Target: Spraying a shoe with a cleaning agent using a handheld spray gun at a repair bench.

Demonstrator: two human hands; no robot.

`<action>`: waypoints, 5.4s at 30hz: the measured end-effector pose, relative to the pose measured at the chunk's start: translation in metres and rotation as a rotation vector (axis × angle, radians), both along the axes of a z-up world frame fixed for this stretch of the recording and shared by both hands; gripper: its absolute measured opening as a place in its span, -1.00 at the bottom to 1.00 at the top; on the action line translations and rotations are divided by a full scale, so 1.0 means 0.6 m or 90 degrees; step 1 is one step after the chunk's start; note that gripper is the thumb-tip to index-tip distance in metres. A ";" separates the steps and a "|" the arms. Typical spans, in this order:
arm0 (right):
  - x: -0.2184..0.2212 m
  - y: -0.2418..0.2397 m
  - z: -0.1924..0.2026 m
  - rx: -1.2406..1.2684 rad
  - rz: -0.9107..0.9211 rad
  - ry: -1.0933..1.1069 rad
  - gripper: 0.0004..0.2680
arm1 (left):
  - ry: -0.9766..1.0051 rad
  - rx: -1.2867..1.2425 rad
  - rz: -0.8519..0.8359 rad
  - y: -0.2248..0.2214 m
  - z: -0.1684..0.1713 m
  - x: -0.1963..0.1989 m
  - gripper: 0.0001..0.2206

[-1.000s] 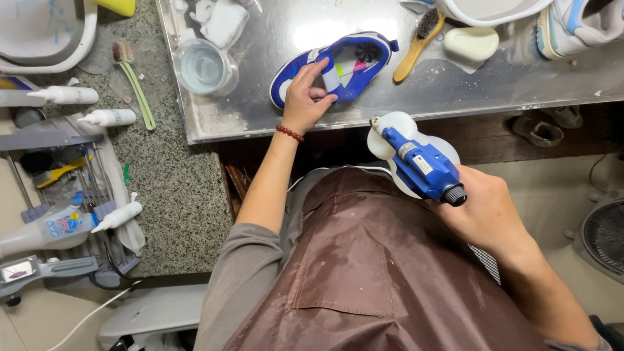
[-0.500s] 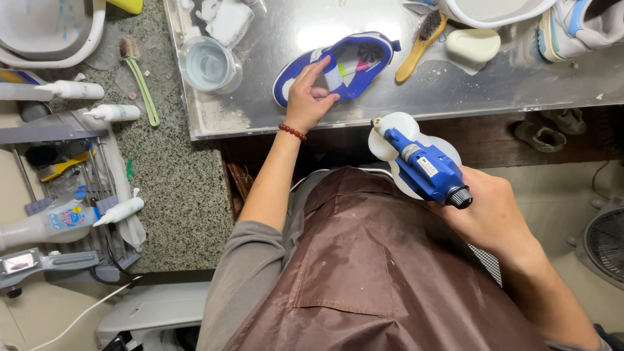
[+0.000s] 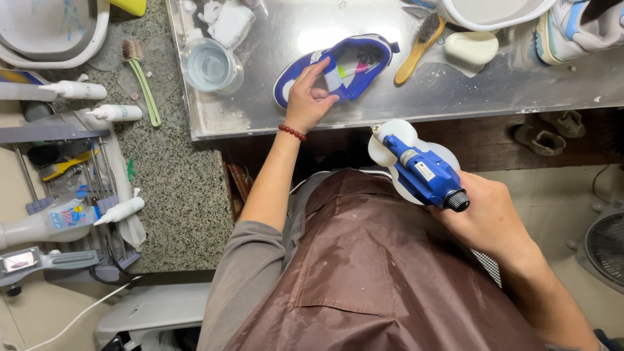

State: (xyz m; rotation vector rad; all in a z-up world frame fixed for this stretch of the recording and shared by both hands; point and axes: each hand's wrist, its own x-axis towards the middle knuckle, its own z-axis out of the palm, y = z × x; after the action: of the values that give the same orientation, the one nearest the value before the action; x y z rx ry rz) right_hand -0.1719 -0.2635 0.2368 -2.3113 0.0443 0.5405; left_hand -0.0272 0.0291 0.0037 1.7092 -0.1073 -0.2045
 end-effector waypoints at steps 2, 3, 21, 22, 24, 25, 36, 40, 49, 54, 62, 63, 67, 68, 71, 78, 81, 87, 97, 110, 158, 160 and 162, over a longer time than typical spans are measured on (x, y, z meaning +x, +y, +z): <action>0.001 0.003 0.004 0.000 -0.008 0.009 -0.73 | 0.001 -0.004 0.000 0.001 -0.002 0.000 -0.28; 0.001 0.004 0.006 -0.001 -0.016 0.019 -0.73 | 0.004 -0.008 0.001 0.002 -0.003 0.000 -0.28; -0.007 -0.009 -0.012 0.010 -0.055 0.021 -0.74 | 0.121 -0.245 -0.007 0.025 -0.090 0.008 -0.32; -0.006 -0.011 -0.016 0.013 -0.057 0.023 -0.74 | 0.124 -0.242 -0.009 0.028 -0.092 0.008 -0.32; -0.006 -0.015 -0.024 0.011 -0.041 0.010 -0.74 | 0.113 -0.302 -0.022 0.035 -0.095 0.008 -0.33; -0.006 -0.015 -0.027 0.014 -0.045 0.013 -0.74 | 0.116 -0.299 -0.025 0.038 -0.091 0.006 -0.33; 0.006 -0.022 -0.041 0.034 0.005 -0.006 -0.73 | 0.137 -0.308 -0.054 0.046 -0.085 0.001 -0.36; 0.011 -0.023 -0.041 0.051 -0.007 0.010 -0.73 | 0.132 -0.294 -0.049 0.046 -0.072 0.004 -0.35; 0.018 -0.029 -0.038 0.053 0.007 0.006 -0.71 | 0.135 -0.313 -0.054 0.044 -0.068 0.003 -0.35; 0.023 -0.027 -0.035 0.047 -0.045 0.060 -0.71 | 0.143 -0.306 -0.055 0.045 -0.071 0.003 -0.35; 0.017 -0.033 -0.043 0.052 -0.025 0.071 -0.74 | 0.156 -0.318 -0.056 0.045 -0.071 0.005 -0.32; 0.018 -0.032 -0.041 0.062 -0.026 0.068 -0.74 | 0.162 -0.318 -0.057 0.045 -0.070 0.004 -0.31; 0.019 -0.030 -0.040 0.062 0.006 0.033 -0.72 | 0.171 -0.302 -0.043 0.046 -0.067 0.005 -0.30; 0.020 -0.027 -0.036 0.058 -0.006 0.045 -0.73 | 0.162 -0.307 -0.045 0.047 -0.072 0.004 -0.30; 0.019 -0.029 -0.038 0.050 -0.012 0.054 -0.73 | 0.161 -0.305 -0.042 0.044 -0.071 0.002 -0.30; 0.023 -0.018 -0.031 0.041 -0.044 0.079 -0.76 | 0.152 -0.287 -0.049 0.045 -0.076 0.003 -0.29; 0.018 -0.022 -0.040 0.062 -0.023 0.045 -0.75 | 0.175 -0.296 -0.046 0.039 -0.047 0.002 -0.28; 0.017 -0.022 -0.045 0.071 -0.035 0.060 -0.76 | 0.162 -0.281 -0.053 0.040 -0.052 0.001 -0.27; 0.018 -0.027 -0.036 0.023 -0.086 0.124 -0.78 | 0.165 -0.278 -0.064 0.042 -0.061 0.000 -0.25; -0.005 -0.050 -0.058 0.028 -0.096 0.064 -0.78 | 0.046 0.200 0.115 -0.021 -0.049 0.044 -0.59; 0.017 -0.086 -0.098 0.092 0.036 0.079 -0.76 | 0.354 -0.321 0.024 0.063 -0.050 0.005 -0.61; 0.015 -0.085 -0.096 0.097 0.032 0.080 -0.75 | 0.355 -0.317 0.021 0.066 -0.057 0.004 -0.61; 0.013 -0.085 -0.096 0.103 0.027 0.074 -0.75 | 0.345 -0.306 0.015 0.069 -0.065 0.005 -0.60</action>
State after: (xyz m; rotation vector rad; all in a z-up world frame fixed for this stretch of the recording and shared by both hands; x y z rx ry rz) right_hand -0.1643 -0.3143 0.1790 -2.1268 0.0075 0.6740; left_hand -0.0240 0.0707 -0.0356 1.1313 0.2485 -0.5690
